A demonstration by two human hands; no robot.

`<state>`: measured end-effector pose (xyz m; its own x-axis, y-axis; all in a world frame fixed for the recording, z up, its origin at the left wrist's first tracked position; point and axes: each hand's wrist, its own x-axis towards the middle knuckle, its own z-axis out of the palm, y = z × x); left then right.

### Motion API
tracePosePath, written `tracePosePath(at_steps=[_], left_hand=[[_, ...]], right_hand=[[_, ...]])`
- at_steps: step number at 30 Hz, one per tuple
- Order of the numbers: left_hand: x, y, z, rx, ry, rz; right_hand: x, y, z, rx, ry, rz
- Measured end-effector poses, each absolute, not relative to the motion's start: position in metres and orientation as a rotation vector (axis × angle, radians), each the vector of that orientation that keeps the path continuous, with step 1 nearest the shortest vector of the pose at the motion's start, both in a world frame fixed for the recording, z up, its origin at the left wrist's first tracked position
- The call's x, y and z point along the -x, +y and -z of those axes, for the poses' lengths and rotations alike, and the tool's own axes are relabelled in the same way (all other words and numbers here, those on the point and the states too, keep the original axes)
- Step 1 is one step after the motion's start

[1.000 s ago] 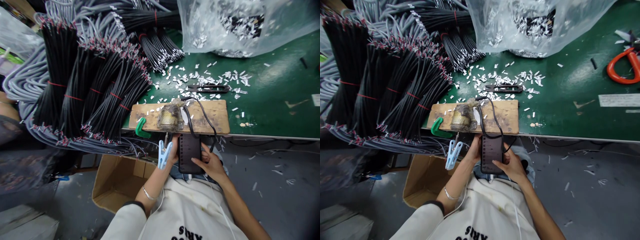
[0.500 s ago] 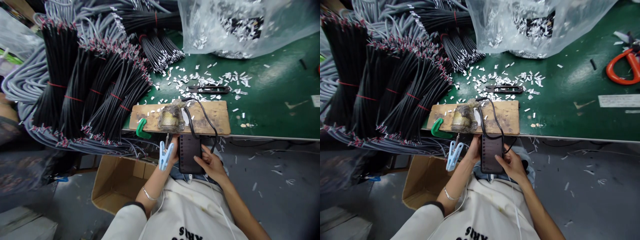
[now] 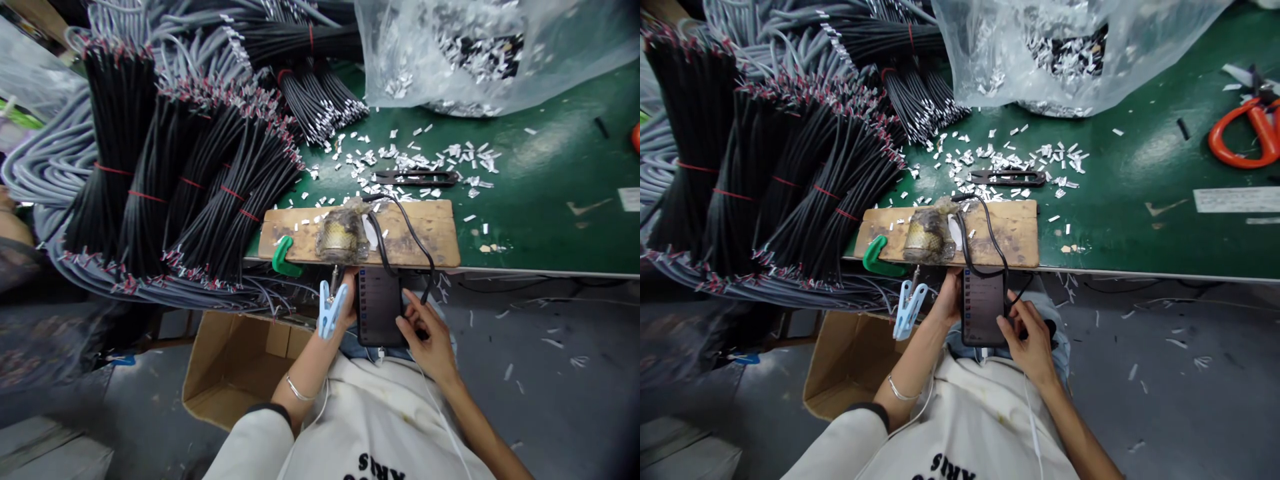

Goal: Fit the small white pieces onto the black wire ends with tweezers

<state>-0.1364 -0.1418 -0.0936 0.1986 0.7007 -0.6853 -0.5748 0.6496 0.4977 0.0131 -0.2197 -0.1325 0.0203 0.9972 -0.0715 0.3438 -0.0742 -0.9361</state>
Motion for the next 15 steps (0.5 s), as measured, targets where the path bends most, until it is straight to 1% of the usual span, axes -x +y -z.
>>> tracePosePath(at_steps=[15], left_hand=[[0.136, -0.1399, 0.0907, -0.137, 1.034, -0.912]], right_hand=[[-0.0166, -0.2285, 0.1295, 1.453, -1.628, -1.063]])
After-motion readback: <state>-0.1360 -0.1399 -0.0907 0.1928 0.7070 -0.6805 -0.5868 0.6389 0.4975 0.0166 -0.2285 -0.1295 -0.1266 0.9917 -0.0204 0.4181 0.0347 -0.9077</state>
